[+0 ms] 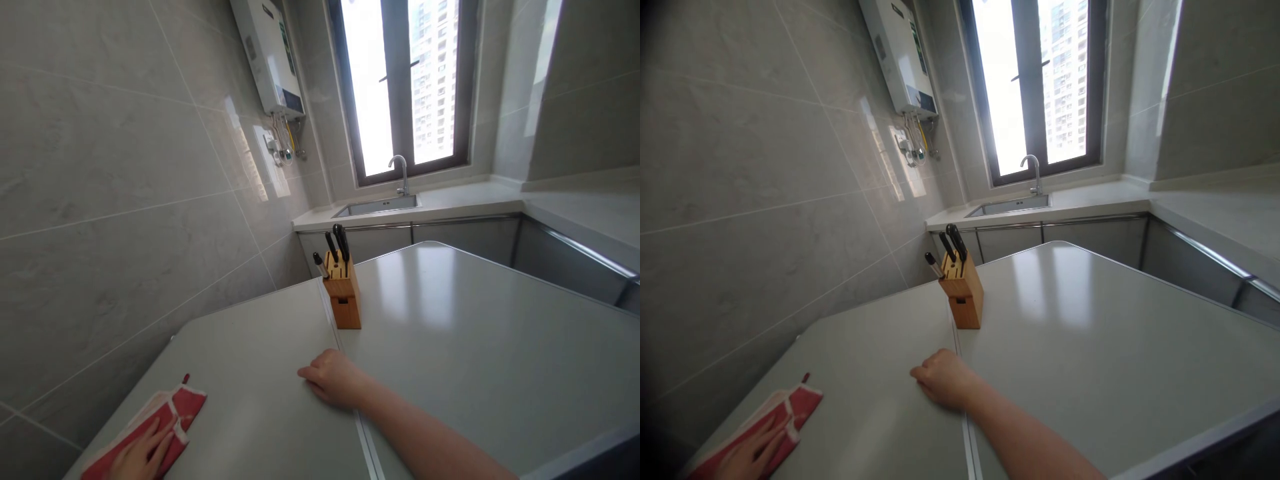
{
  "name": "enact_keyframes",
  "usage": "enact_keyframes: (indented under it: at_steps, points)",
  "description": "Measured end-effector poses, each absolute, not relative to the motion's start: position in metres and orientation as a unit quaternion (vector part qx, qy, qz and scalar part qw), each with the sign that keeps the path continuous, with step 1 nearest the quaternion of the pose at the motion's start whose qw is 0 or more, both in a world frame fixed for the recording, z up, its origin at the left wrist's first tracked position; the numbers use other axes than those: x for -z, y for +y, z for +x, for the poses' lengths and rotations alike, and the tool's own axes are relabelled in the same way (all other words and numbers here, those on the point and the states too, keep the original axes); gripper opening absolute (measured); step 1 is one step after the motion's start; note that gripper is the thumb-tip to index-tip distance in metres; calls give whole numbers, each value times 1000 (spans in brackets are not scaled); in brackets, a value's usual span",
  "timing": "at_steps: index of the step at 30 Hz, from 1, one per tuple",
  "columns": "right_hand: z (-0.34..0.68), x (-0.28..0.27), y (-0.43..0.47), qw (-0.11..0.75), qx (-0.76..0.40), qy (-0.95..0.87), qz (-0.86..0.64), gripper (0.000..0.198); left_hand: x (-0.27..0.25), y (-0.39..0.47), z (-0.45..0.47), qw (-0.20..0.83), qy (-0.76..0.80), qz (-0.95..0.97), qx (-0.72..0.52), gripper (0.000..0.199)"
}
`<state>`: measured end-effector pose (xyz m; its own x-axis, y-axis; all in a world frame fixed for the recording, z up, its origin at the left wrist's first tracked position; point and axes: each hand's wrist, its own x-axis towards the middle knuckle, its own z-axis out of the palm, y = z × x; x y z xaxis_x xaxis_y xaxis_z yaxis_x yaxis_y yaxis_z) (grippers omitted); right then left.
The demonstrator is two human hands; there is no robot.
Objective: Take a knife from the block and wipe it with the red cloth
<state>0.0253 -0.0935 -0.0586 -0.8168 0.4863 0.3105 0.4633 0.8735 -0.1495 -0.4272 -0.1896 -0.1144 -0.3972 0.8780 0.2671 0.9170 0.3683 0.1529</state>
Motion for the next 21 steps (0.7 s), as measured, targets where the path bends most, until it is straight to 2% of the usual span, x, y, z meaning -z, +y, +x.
enact_keyframes:
  at_steps: [4, 9, 13, 17, 19, 21]
  points:
    - [25, 59, -94, 171, -37, -953, -247, 26, 111, -188, -407, -5, -797, -589, 137, 40]
    - [25, 59, -94, 173, -43, -950, -258, 26, 103, -186, -355, -27, -741, -661, 117, 57]
    - [25, 60, -93, 180, -42, -944, -272, 25, 93, -186, -305, -82, -689, -713, 106, 66]
    - [24, 61, -90, 203, -27, -941, -270, 23, 84, -188, -258, -158, -620, -764, 86, 85]
    - [23, 62, -89, 218, -13, -939, -264, 24, 80, -189, -236, -187, -589, -781, 89, 85]
    - [22, 62, -88, 227, 5, -936, -270, 25, 76, -190, -215, -209, -570, -788, 103, 75]
